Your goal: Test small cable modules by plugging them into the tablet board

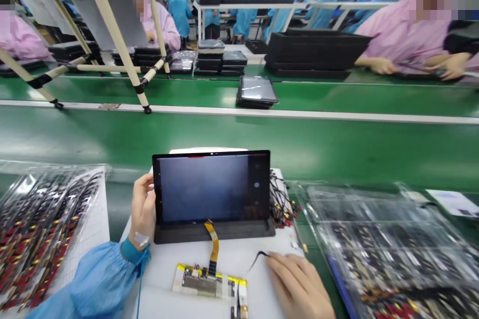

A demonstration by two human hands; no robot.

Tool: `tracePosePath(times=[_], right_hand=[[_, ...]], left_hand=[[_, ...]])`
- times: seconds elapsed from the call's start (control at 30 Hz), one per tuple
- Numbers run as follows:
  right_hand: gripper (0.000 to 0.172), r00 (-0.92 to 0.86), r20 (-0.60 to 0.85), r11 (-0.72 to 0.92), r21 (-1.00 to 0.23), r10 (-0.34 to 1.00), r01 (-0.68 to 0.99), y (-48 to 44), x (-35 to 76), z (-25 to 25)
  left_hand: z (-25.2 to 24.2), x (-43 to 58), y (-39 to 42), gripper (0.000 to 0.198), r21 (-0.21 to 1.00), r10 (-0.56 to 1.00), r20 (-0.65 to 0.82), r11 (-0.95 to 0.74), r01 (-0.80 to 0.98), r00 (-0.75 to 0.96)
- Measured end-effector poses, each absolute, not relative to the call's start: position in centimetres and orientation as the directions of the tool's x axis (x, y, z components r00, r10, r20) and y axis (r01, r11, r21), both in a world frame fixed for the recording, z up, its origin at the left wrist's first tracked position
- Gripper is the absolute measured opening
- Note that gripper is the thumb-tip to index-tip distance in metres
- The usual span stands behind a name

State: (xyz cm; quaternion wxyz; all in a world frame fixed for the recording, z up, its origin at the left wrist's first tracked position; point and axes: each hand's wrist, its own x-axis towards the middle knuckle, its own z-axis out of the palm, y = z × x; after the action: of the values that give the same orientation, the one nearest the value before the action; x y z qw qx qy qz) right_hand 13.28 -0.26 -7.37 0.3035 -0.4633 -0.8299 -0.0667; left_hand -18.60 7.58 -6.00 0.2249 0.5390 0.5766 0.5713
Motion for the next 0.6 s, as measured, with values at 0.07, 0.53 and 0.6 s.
tracePosePath(times=[0.07, 0.53, 0.6], right_hand=[[0.018, -0.392, 0.575, 0.580, -0.183, 0.718, 0.794, 0.4, 12.2, -6.8], [0.042, -0.513, 0.539, 0.650, -0.089, 0.668, 0.755, 2.4, 6.6, -4.7], [0.046, -0.551, 0.521, 0.675, -0.068, 0.652, 0.735, 3.1, 5.8, -4.3]], left_hand=[[-6.5, -18.9, 7.9, 0.035, 0.904, 0.865, 0.370, -0.251, 0.347, -0.338], [-0.6, -18.8, 2.2, 0.018, 0.654, 0.826, 0.527, -0.543, 0.526, 0.198], [-1.1, -18.0, 0.2, 0.023, 0.538, 0.753, 0.499, -0.657, 0.528, 0.428]])
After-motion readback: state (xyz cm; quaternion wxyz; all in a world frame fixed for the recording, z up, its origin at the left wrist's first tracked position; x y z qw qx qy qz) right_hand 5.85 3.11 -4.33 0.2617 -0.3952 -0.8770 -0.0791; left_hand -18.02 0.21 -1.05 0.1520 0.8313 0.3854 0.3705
